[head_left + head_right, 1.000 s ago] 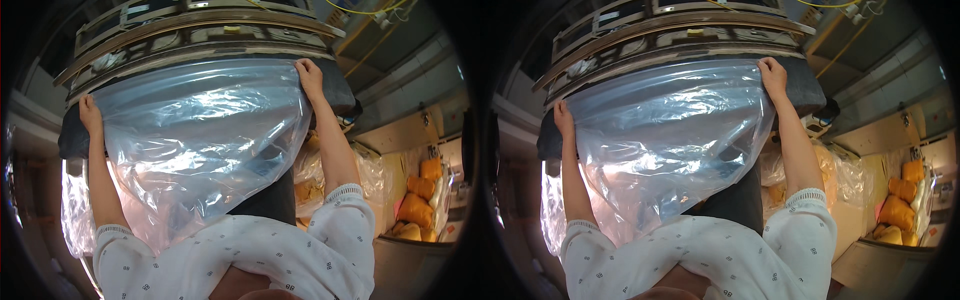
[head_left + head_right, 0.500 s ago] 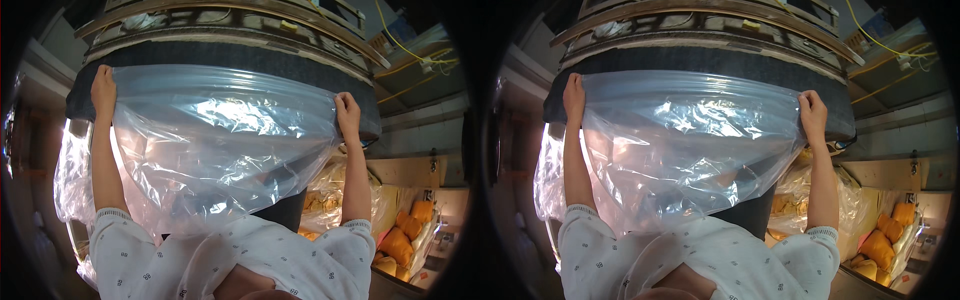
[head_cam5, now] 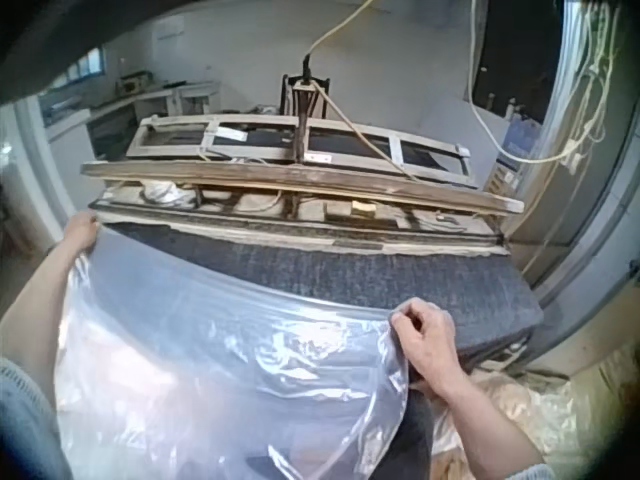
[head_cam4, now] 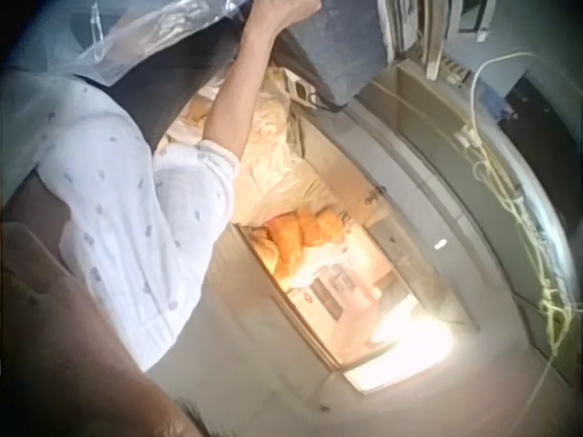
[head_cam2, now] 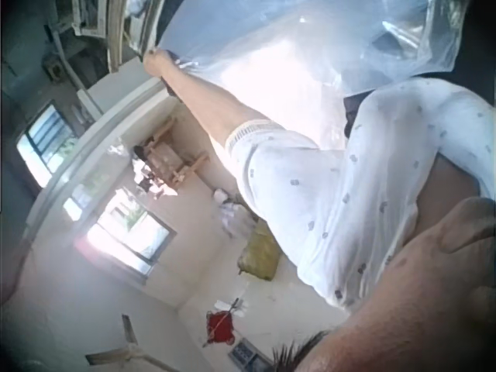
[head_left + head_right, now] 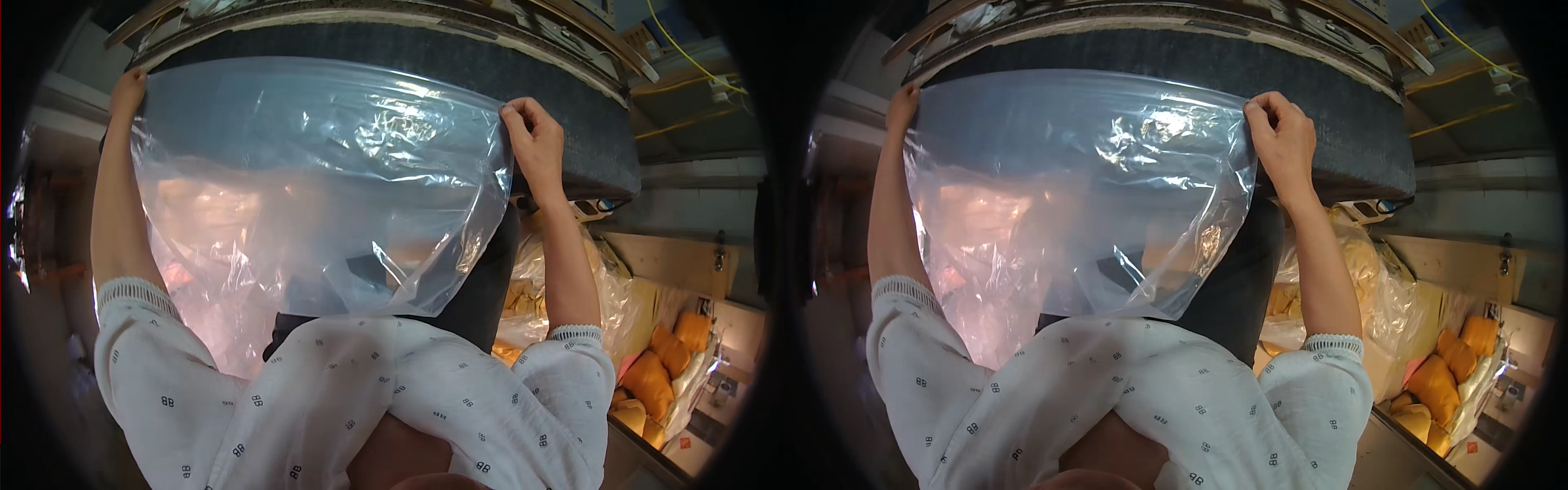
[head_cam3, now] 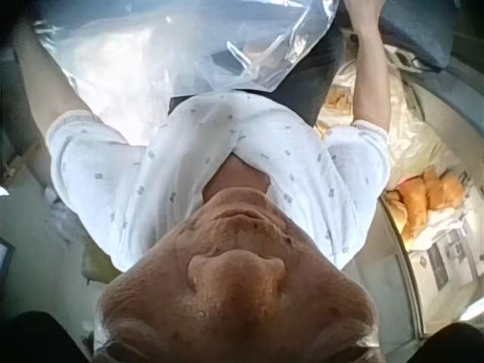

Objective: Folding and arranging large plastic sheets or bags on a surface.

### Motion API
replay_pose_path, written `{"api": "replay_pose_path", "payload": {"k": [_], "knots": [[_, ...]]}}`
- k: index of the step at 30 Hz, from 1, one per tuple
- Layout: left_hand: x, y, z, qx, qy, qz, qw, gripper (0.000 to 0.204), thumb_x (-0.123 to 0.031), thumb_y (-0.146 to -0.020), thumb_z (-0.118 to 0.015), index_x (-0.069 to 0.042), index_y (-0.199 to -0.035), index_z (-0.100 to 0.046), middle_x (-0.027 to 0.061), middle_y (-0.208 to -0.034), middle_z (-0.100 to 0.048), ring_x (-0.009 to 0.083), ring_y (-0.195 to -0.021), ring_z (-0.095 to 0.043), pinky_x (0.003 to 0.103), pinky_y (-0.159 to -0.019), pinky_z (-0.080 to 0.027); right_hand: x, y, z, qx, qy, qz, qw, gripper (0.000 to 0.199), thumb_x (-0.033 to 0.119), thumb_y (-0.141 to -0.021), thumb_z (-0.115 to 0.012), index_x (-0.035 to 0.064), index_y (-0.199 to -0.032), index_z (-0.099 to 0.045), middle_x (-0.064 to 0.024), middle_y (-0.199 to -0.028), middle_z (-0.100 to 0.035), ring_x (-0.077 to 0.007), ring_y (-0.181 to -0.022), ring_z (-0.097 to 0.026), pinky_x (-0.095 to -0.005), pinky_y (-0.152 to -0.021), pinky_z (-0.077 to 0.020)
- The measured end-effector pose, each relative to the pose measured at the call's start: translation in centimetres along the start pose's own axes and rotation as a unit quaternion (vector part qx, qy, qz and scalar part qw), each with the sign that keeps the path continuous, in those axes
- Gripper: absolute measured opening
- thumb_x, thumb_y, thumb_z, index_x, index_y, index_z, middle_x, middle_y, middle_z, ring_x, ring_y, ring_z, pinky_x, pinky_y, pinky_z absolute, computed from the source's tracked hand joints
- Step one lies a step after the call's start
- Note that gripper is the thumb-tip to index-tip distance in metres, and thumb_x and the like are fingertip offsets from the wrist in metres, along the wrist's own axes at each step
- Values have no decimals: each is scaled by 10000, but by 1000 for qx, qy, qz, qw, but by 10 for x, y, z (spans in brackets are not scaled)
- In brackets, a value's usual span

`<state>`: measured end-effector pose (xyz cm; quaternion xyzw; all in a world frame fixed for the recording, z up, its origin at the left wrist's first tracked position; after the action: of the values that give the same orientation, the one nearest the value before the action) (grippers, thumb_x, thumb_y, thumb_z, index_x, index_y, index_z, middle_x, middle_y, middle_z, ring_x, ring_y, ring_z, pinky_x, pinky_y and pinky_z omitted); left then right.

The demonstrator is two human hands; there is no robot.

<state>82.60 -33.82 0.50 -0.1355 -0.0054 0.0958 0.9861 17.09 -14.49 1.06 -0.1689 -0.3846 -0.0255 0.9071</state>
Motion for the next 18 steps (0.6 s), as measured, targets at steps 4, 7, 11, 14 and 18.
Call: {"api": "replay_pose_path", "payload": {"k": [4,7,11,14,18], "knots": [[-37,-1,10,-17,-109,44,993,262,-295,-857,-472,-118,-989,-613,148,-1003,-621,348,-956,-582,440,-777,-460,1,-1,-1,-11,21,3,1000,184,220,-775,-597,39,-789,-625,-87,-681,-603,-203,-616,-586,-305,-592,-441],[-30,21,0,-89,-63,79,991,244,-284,-864,-452,-143,-999,-599,138,-1012,-627,352,-949,-589,446,-784,-467,14,0,-4,1,42,25,999,163,204,-768,-592,41,-763,-604,-91,-684,-591,-222,-616,-586,-314,-589,-444],[-61,38,1,-149,-4,202,968,268,-321,-863,-452,-99,-967,-561,182,-1000,-626,365,-953,-594,477,-804,-458,11,1,2,-13,77,82,994,140,175,-752,-612,48,-741,-553,-79,-701,-564,-234,-611,-572,-332,-584,-444],[-64,52,15,-154,-3,231,961,329,-353,-857,-459,-74,-986,-576,200,-986,-627,354,-953,-599,458,-820,-457,15,3,6,19,64,41,997,164,177,-746,-634,53,-786,-534,-67,-704,-554,-223,-637,-560,-333,-606,-441],[-85,72,35,82,152,120,978,535,-470,-828,-477,-8,-1079,-579,216,-986,-624,348,-952,-602,409,-847,-451,14,2,11,1,62,43,997,244,185,-747,-642,67,-895,-488,-66,-754,-526,-223,-698,-539,-339,-649,-436]]}}
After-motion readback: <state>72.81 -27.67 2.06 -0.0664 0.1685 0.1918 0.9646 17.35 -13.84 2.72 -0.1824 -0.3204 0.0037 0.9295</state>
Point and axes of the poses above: each hand's wrist, its own y-axis away from the middle knuckle, its own z-axis out of the back of the hand, x = y × z, the point moved 2 cm from there along -y, towards the middle knuckle
